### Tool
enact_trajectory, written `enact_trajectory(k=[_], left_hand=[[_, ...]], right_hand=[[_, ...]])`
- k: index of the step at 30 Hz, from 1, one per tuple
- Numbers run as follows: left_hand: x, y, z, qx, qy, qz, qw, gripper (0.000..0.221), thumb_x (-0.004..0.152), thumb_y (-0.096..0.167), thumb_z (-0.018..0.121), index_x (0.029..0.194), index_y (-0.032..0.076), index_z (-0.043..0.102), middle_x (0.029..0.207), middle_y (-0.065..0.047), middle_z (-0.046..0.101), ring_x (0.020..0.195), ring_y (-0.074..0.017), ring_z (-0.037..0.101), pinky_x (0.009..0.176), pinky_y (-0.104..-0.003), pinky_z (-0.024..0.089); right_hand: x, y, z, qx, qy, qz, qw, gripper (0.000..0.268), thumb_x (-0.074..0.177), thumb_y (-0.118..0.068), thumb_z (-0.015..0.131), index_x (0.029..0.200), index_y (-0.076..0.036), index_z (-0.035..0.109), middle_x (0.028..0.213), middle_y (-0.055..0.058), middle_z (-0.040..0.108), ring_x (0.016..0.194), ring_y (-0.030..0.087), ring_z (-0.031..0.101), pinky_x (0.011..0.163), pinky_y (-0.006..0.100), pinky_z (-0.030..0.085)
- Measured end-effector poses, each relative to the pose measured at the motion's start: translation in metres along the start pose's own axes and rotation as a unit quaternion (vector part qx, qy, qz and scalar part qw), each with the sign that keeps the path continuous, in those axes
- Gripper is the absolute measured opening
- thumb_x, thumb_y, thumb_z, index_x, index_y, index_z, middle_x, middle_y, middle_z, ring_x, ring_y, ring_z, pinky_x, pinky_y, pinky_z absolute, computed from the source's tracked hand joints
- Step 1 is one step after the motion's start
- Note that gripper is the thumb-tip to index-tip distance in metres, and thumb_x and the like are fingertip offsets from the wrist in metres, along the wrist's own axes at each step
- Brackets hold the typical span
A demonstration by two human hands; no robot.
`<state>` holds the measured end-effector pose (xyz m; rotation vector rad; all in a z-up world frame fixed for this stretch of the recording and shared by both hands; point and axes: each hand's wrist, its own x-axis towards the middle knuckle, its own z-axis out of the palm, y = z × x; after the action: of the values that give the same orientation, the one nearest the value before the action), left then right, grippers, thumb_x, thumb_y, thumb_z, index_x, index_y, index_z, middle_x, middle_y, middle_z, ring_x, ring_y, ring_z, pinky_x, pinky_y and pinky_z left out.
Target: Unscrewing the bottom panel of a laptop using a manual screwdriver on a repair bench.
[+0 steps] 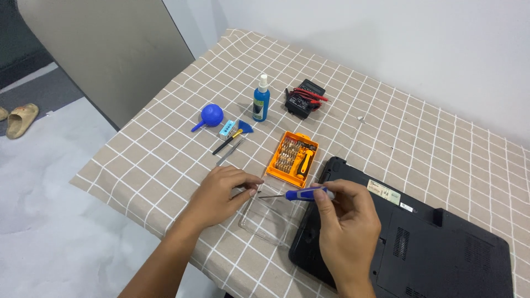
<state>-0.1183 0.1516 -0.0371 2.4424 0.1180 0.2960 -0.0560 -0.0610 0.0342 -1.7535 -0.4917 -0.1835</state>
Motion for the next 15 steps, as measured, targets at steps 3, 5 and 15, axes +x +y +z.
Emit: enact_trajectory(k=[3, 5, 15], left_hand=[[0.0003, 0.0015, -0.0005, -0.004, -0.005, -0.008, 1.000, 0.026, 0.087, 0.022, 0.063, 0.112, 0.022, 0.068, 0.098, 0.005, 0.073, 0.094, -0.0153, 0.064, 0.086, -0.039, 0.040], [0.0011, 0.0016, -0.0006, -0.001, -0.013, -0.023, 1.000, 0.027, 0.087, 0.022, 0.063, 0.113, 0.022, 0.068, 0.100, 0.005, 0.073, 0.096, -0.0155, 0.063, 0.088, -0.040, 0.040], [0.0026, 0.0053, -0.0004, 0.009, -0.025, -0.052, 0.998, 0.028, 0.086, 0.024, 0.065, 0.114, 0.024, 0.068, 0.101, 0.006, 0.073, 0.098, -0.0152, 0.063, 0.090, -0.042, 0.040]], right_hand=[[0.0002, -0.0038, -0.0034, -0.008, 0.000, -0.021, 1.000, 0.013, 0.086, -0.006, 0.065, 0.097, -0.001, 0.060, 0.091, 0.010, 0.062, 0.091, 0.021, 0.074, 0.077, 0.025, 0.060], [-0.0009, -0.0017, -0.0023, 0.012, 0.004, -0.022, 1.000, 0.014, 0.086, -0.005, 0.064, 0.098, -0.002, 0.058, 0.094, 0.011, 0.061, 0.093, 0.023, 0.074, 0.080, 0.027, 0.060], [-0.0070, -0.0015, 0.0051, -0.106, -0.014, -0.149, 0.983, 0.014, 0.085, -0.014, 0.067, 0.095, -0.006, 0.062, 0.096, 0.009, 0.067, 0.091, 0.017, 0.064, 0.066, 0.025, 0.054]])
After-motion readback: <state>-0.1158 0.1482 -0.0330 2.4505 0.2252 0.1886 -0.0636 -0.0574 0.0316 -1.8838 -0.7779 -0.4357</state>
